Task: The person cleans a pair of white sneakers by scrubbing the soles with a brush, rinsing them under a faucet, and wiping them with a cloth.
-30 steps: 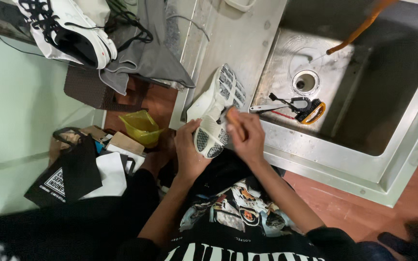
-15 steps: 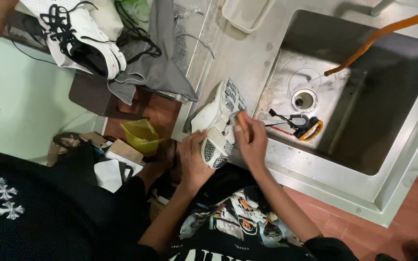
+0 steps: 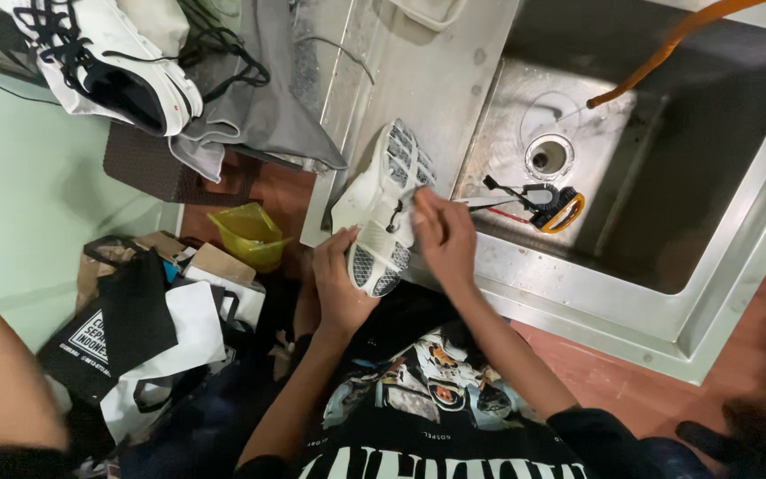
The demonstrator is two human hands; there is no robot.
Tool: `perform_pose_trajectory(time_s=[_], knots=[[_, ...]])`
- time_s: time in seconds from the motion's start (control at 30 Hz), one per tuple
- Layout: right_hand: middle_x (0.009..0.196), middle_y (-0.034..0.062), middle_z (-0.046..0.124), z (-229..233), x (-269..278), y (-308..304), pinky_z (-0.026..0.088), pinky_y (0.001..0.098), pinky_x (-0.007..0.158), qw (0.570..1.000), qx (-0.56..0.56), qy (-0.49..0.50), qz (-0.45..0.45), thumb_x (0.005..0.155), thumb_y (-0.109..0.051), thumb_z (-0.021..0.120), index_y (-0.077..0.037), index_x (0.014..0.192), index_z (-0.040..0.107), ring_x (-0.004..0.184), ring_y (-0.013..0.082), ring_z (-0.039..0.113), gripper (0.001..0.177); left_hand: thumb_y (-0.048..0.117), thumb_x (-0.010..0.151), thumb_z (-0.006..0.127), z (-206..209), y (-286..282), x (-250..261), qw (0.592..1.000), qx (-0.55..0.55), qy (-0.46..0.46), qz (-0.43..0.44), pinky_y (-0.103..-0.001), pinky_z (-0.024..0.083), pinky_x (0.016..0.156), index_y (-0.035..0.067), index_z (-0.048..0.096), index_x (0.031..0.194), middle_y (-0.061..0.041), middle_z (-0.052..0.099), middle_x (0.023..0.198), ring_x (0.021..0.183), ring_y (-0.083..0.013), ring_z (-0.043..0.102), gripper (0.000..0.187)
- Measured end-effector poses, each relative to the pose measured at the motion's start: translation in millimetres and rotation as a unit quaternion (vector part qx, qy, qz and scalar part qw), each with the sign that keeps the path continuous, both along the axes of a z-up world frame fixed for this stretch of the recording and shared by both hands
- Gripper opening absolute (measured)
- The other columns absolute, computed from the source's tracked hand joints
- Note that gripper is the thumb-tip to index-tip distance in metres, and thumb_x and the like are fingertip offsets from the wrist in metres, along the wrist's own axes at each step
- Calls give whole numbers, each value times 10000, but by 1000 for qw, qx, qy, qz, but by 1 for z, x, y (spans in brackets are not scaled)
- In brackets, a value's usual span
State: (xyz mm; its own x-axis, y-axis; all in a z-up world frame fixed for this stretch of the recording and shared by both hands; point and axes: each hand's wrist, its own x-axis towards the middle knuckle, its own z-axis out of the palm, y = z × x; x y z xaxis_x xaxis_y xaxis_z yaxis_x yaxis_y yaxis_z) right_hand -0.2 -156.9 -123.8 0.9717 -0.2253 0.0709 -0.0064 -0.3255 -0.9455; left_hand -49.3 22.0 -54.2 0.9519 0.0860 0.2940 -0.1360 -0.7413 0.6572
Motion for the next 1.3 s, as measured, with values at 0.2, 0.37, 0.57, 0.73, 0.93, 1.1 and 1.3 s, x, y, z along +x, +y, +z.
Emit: perform_pose_trajectory(time_s=[0.2, 0.37, 0.57, 0.73, 0.93, 1.1, 1.3], knots=[[1150, 52, 711, 44, -17, 11, 563, 417, 919, 999, 3, 29, 33, 902, -280, 888, -155, 1247, 788, 1016, 299, 738, 381, 150, 655, 924, -22, -2, -8, 1000, -17, -21, 5, -508, 525, 1074, 57, 653, 1344, -90, 645, 1308, 1268, -373, 647, 746], [1083, 185, 680, -14, -8, -11, 559, 521, 903, 1000, 14, 0, 15, 960, -194, 826, -49, 1242, 754, 995, 440, 718, 325, 139, 638, 938, -6, -4, -7, 1000, -21, -9, 10, -510, 531, 1077, 46, 655, 1318, -96, 650, 1300, 1260, -376, 653, 743], [1145, 100, 694, -22, -17, -15, 581, 423, 928, 994, 30, -64, 89, 881, -229, 900, -115, 1261, 799, 1052, 344, 739, 410, 148, 642, 937, -3, 2, 8, 1000, -28, -6, 0, -510, 504, 1103, 53, 644, 1353, -90, 639, 1285, 1248, -373, 639, 775], [1147, 121, 672, -14, -35, -16, 585, 412, 906, 995, 38, -72, 66, 920, -221, 873, -95, 1288, 788, 1045, 344, 735, 399, 169, 610, 984, 4, 11, 20, 1000, -29, 11, 3, -512, 502, 1104, 77, 646, 1357, -68, 652, 1281, 1249, -345, 639, 825], [1177, 160, 664, 39, -3, -1, 582, 441, 873, 987, 37, -126, 91, 942, -240, 847, -81, 1330, 770, 997, 367, 719, 426, 191, 606, 995, 15, 13, 24, 998, -27, 33, -51, -497, 493, 1125, 66, 659, 1338, -78, 650, 1277, 1274, -355, 632, 816], [1201, 95, 668, 62, 36, 20, 586, 447, 765, 987, 47, -124, 93, 1033, -391, 748, -180, 1365, 758, 882, 341, 731, 393, 251, 652, 1004, 15, 13, 29, 997, -2, 23, -76, -494, 466, 1131, 66, 647, 1367, -93, 636, 1263, 1248, -349, 624, 820], [1230, 169, 617, 11, -44, -23, 560, 468, 891, 992, 27, -85, 89, 1038, -208, 696, -74, 1431, 694, 1015, 374, 704, 416, 230, 630, 995, 22, 20, 37, 995, -44, 36, -77, -489, 465, 1154, 93, 649, 1364, -65, 638, 1301, 1292, -356, 614, 823]])
